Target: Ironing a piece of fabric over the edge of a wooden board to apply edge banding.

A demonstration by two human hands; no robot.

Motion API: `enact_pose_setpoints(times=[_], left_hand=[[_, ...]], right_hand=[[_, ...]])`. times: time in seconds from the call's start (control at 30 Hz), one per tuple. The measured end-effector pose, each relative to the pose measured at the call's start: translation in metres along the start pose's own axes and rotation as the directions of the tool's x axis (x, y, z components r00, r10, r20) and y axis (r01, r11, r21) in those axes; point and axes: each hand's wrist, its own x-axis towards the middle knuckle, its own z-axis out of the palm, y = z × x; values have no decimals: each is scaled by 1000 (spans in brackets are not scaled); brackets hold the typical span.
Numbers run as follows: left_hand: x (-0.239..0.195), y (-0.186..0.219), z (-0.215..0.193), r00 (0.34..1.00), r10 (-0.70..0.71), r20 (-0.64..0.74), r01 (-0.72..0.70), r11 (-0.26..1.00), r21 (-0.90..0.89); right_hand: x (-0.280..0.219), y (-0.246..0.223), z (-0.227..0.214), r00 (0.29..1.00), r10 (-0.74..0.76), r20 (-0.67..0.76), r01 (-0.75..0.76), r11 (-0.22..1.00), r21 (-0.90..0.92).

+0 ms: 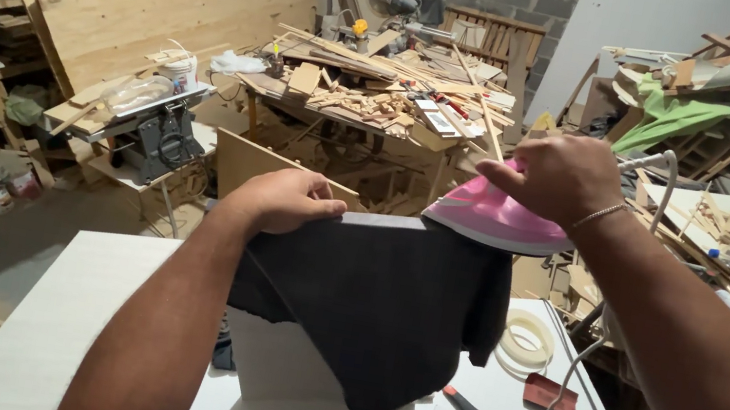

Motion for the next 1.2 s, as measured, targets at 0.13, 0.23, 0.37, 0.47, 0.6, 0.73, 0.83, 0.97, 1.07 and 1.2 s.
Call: enact_pose_setpoints(times=[0.13, 0.23, 0.37, 0.47, 0.6, 0.73, 0.83, 0.97, 1.07, 1.2], left_hand=[[13, -10, 5, 999, 26, -22, -26, 1000, -8], [16, -16, 9, 997, 54, -55, -55, 998, -22], [17, -24, 9, 984, 161, -72, -166, 984, -63], [11, -26, 6, 976, 195, -98, -196, 980, -10], [7, -37, 3, 967, 209, -146, -203, 978, 55], [-6, -48, -4, 973, 184, -140, -183, 983, 22], [-12, -58, -5, 971, 185, -152, -184, 983, 17], [-15, -75, -6, 974, 146, -174, -151, 988, -18], [-15, -88, -5, 977, 120, -176, -131, 990, -54], [-28, -96, -10, 981, 69, -181, -94, 987, -131]], right_hand=[[3, -19, -2, 1000, 8, -1, -8, 1000, -15], [9, -33, 0, 1000, -15, -8, 16, 999, 34], [15, -50, 1, 997, -37, -66, 40, 998, 52], [18, -60, 1, 992, -34, -119, 38, 999, 35], [19, -71, -2, 988, -40, -149, 44, 999, 23], [19, -85, -11, 985, -37, -171, 43, 999, 31], [22, -94, -15, 991, -38, -126, 47, 996, 72], [30, -99, -6, 992, -44, -122, 51, 997, 60], [33, -109, -6, 991, -43, -129, 52, 997, 63], [37, -123, -8, 993, -32, -109, 40, 996, 74]])
